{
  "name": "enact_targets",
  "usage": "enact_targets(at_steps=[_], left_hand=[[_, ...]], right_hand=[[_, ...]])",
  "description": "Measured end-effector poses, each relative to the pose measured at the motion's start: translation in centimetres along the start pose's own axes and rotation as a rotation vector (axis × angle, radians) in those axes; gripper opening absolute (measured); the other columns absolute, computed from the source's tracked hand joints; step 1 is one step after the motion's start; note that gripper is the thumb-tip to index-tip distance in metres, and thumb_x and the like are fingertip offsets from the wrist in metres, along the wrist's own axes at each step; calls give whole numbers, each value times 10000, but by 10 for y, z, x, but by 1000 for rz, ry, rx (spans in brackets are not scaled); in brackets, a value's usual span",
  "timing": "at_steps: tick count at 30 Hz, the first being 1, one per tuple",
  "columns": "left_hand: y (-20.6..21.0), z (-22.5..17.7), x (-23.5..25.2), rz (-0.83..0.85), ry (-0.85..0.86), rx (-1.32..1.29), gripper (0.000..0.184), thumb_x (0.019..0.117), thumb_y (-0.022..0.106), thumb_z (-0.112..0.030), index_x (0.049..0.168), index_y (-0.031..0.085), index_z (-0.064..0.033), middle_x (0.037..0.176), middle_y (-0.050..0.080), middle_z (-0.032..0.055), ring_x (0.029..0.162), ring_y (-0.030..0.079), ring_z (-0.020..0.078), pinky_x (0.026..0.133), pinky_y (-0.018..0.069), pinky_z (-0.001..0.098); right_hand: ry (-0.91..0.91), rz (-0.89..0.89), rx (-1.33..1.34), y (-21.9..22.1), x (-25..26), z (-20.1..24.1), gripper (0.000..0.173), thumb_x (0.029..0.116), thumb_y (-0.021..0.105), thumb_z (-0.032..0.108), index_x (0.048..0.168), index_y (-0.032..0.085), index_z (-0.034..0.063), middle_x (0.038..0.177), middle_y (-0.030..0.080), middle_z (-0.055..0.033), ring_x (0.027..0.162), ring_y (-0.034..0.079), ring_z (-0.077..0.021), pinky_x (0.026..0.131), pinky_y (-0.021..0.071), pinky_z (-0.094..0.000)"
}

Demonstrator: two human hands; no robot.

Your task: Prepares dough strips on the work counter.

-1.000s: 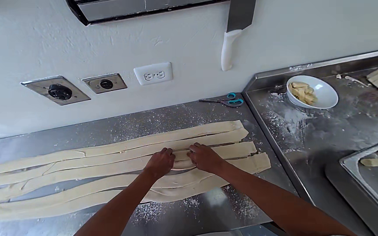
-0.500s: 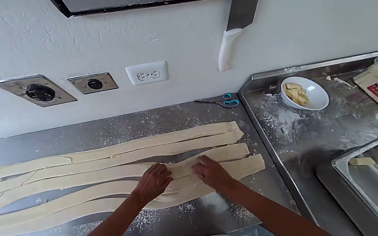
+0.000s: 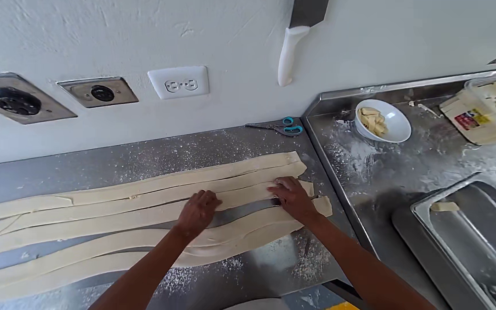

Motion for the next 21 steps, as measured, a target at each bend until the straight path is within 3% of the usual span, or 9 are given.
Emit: enact_targets(at_steps=[3, 6, 9, 11, 13, 14, 18, 21], left_hand=[[0, -6, -10, 66, 9, -32, 168, 935, 633, -62, 991, 791, -66, 1086, 727, 151, 1000, 702, 346, 839, 584, 492], [-3, -1, -11, -16, -5, -29, 155, 922, 641, -13, 941, 789, -55, 1047, 724, 139, 962, 704, 314, 835, 596, 440], [-19, -10, -26, 21, -62, -78, 160, 955, 620, -54, 980, 778, -35, 992, 730, 139, 937, 720, 303, 835, 605, 432], [-31, -15, -53, 196, -174, -94, 203, 988, 603, -96, 1092, 751, -6, 1123, 730, 171, 1088, 703, 335, 955, 565, 461], [-42, -5, -82, 379, -332, -69, 322, 1006, 593, -112, 1283, 661, 36, 1387, 609, 214, 1319, 567, 375, 1105, 455, 490], [-48, 2, -94, 424, -388, -46, 363, 1003, 600, -111, 1330, 627, 46, 1446, 562, 220, 1359, 525, 385, 1129, 424, 492], [-70, 23, -109, 568, -580, -42, 377, 976, 651, -98, 1333, 634, 24, 1333, 613, 248, 1284, 564, 403, 1117, 428, 487], [-63, 32, -93, 767, -662, -85, 383, 944, 716, -144, 1280, 624, 16, 1249, 654, 212, 1249, 576, 371, 1129, 395, 507]], right_hand=[[-22, 24, -27, 3, -16, 10, 187, 910, 665, 126, 1034, 805, 122, 1121, 719, -151, 1100, 675, -366, 929, 554, -544], [-20, 21, -12, 3, -20, 8, 201, 892, 626, 45, 984, 801, 80, 1083, 727, -161, 1074, 684, -380, 912, 556, -555], [4, 69, 36, 7, -18, 24, 221, 942, 591, 106, 1025, 790, 59, 1068, 712, -159, 1035, 679, -361, 873, 568, -518], [-25, 206, 77, 15, -21, 48, 248, 966, 604, 143, 1119, 773, 44, 1137, 725, -162, 1096, 694, -354, 935, 573, -516], [8, 341, 68, 21, -19, 66, 310, 947, 651, 100, 1231, 723, -3, 1256, 694, -205, 1204, 654, -403, 1017, 526, -566], [65, 411, 53, 21, -15, 72, 335, 938, 676, 68, 1261, 701, -19, 1272, 678, -226, 1221, 637, -421, 1029, 510, -581], [352, 836, 27, 27, 11, 78, 406, 943, 709, 82, 1328, 638, -26, 1288, 621, -270, 1251, 560, -454, 1071, 427, -597], [415, 1027, 8, 29, 23, 75, 316, 956, 715, 161, 1200, 674, -35, 1222, 645, -236, 1243, 562, -411, 1096, 414, -554]])
Point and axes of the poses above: each hand's wrist, its own x-axis towards the middle knuckle, its own y-axis out of the palm, z = x × y, the point moved 6 cm from there along x, towards the middle knuckle
